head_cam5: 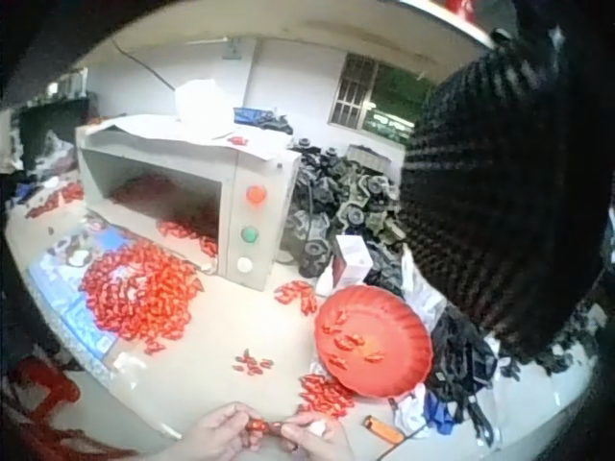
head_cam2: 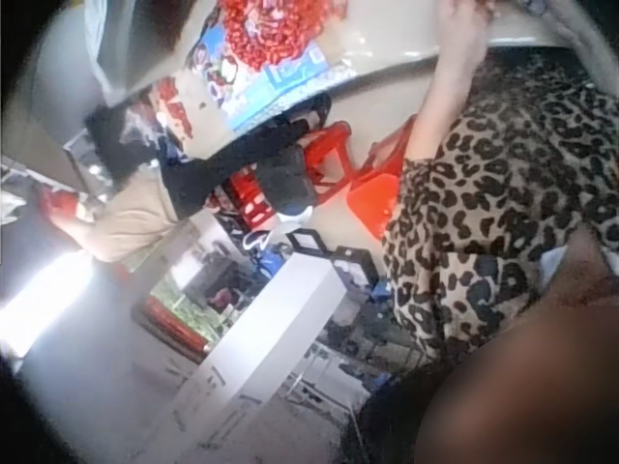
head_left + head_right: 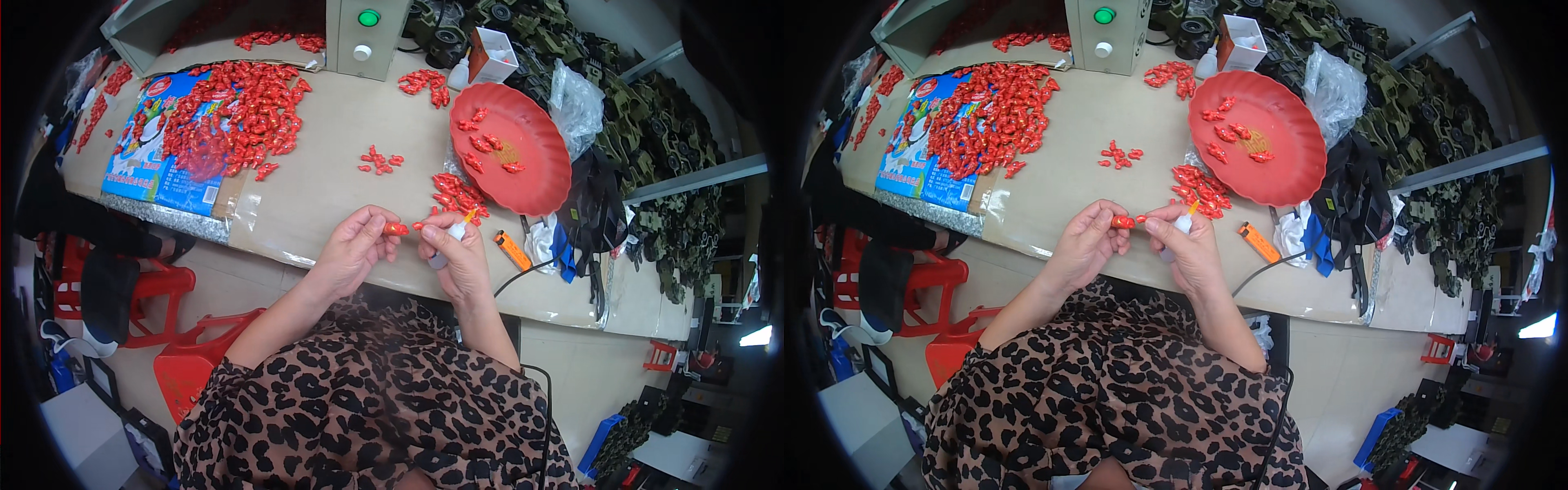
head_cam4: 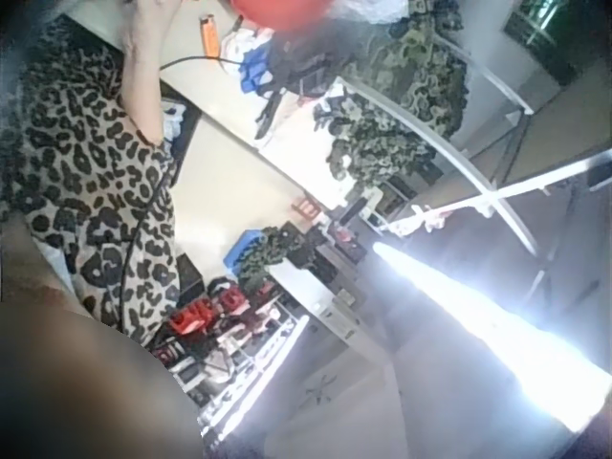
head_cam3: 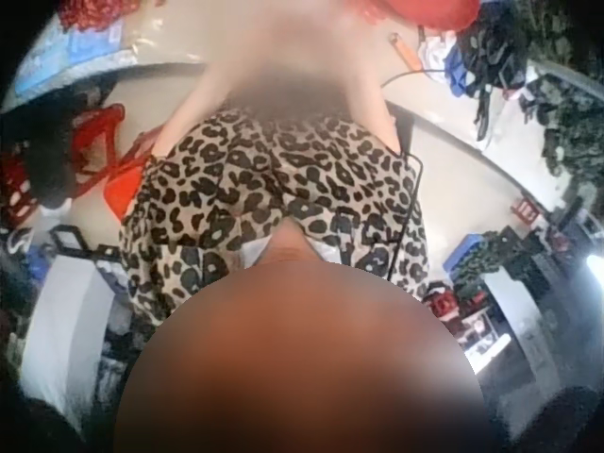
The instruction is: The person takes small red toy pieces and applies glue to them using a glue bottle, attaching parts together by hand.
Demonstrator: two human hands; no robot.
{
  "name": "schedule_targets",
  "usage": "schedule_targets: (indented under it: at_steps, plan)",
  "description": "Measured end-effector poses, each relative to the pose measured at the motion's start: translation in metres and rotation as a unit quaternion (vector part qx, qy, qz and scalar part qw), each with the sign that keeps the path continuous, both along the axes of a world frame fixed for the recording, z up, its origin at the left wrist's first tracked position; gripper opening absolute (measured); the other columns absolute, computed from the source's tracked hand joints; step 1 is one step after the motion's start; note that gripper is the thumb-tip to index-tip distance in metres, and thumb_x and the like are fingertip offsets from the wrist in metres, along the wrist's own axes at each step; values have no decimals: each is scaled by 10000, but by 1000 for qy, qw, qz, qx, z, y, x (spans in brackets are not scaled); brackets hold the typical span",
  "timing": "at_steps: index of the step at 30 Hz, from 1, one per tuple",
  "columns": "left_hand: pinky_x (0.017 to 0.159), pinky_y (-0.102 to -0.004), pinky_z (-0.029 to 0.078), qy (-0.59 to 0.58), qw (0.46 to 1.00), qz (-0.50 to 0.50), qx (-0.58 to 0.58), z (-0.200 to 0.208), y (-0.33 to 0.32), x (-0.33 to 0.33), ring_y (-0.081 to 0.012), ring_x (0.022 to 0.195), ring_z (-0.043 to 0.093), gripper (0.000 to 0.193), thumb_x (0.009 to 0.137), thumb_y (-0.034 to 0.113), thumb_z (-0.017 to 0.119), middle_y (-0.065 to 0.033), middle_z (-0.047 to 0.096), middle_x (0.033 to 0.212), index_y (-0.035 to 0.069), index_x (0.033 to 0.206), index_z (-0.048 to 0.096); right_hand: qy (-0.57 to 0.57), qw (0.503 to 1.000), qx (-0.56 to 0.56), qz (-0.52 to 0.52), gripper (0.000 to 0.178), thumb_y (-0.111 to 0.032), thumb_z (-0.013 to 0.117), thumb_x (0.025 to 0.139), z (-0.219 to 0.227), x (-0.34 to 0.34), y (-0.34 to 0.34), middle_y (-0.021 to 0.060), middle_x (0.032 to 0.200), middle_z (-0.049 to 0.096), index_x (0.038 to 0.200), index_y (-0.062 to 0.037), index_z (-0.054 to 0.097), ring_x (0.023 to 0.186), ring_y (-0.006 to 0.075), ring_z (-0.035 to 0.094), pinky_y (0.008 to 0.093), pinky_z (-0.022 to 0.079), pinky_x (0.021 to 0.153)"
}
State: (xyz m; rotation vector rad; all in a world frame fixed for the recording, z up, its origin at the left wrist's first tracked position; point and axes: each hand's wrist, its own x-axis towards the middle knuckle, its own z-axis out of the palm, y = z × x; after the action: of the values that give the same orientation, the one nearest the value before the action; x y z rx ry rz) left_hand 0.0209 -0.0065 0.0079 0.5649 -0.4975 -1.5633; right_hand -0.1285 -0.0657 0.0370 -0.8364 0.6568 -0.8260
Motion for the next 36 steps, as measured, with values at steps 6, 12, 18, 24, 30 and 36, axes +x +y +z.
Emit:
schedule_targets:
  at_steps: [6,12,18,24,30,36]
  plan:
    - [621,-223,403,-49,999,-3,1,-4,-3,-7,-89,687,462,227,890,223,403,-30,506,780,15,924,487,9,998,-60,-24,63,-30,617,731,-13,-1,3,24,708,551,783,-24,583,595,67,486,188,382,530]
    - [614,-212,397,-64,998,-3,3,-6,-3,-8,-81,679,458,230,892,225,397,-23,495,757,17,926,488,15,993,-114,-28,77,-1,627,715,-16,1,5,36,723,542,778,-5,583,660,82,497,195,401,597]
    - [602,-234,387,-74,997,-1,8,-4,-3,-7,-102,644,445,230,897,214,377,-37,489,731,10,926,479,63,983,-172,-28,69,0,629,714,-15,-2,6,42,727,546,771,-3,590,673,87,504,198,404,611]
    - [589,-224,384,-85,996,-2,9,-2,-2,-7,-98,637,442,237,898,219,376,-36,486,725,8,921,484,64,983,-173,-25,66,-5,632,712,-15,-1,7,48,731,554,768,-3,597,660,85,499,196,394,589]
    - [584,-215,385,-96,995,-8,13,-3,-1,-6,-95,636,449,243,897,230,379,-31,486,721,14,921,487,75,975,-206,-28,57,-5,631,712,-16,-1,7,46,716,555,760,-1,601,653,88,497,200,394,589]
    - [598,-188,390,-104,994,-13,14,-5,0,-5,-63,651,448,251,898,246,383,-14,494,739,29,916,509,82,973,-215,-24,57,-1,630,710,-16,0,7,43,710,556,759,-1,600,652,90,497,203,395,594]
